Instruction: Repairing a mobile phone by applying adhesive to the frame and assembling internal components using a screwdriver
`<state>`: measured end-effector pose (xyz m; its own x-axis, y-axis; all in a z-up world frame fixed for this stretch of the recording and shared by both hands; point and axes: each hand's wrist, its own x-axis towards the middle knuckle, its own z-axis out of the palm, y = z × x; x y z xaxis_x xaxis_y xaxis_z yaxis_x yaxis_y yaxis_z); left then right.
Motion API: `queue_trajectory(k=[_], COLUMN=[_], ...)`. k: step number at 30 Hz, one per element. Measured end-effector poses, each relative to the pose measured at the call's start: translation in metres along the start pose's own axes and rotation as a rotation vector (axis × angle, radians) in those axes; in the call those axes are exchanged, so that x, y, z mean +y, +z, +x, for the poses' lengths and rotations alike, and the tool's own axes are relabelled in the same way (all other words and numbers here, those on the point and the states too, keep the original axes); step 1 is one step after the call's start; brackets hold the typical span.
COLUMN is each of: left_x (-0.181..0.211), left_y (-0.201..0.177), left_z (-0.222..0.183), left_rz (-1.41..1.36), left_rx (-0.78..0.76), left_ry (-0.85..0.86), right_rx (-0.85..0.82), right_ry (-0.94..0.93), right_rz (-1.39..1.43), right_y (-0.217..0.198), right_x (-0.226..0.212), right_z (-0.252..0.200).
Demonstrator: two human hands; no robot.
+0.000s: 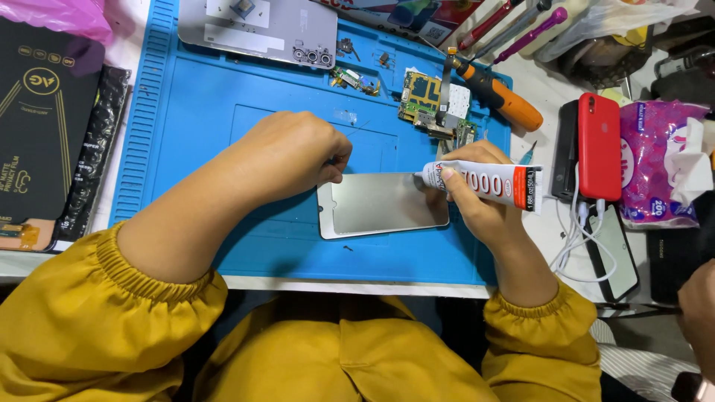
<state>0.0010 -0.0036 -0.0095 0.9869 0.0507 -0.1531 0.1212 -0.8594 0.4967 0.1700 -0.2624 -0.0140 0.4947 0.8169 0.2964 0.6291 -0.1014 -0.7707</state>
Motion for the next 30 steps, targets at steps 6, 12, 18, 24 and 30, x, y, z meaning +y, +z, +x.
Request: queue_trajectory(k=[6,12,18,24,30], left_x=[0.000,-0.003,-0.002,-0.003,-0.007], left_y=[0.003,0.006,0.005,0.004,0.005], left_z=[0.000,0.001,0.000,-0.001,0.001], left_rz=[-0.013,0.002,-0.013,-0.020,-0.015], left_rx=[-0.002,0.007,0.020,0.028,0.053], left_ry=[0.015,0.040,0.057,0.093,0.117], right_rx=[-0.009,-0.002,0.000,-0.008,-0.047], right_ry=[-0.053,-0.099,-0.171,-0.187,-0.168], right_rz=[0.009,0.027,-0.054,-0.079,-0.077], right_y=[0.010,0.023,0.035,0.043,0.051], right_x=[-0.010,-0.026,-0.034,-0.036,-0.047], right_z=[0.002,0.006,0.009,0.009,0.013])
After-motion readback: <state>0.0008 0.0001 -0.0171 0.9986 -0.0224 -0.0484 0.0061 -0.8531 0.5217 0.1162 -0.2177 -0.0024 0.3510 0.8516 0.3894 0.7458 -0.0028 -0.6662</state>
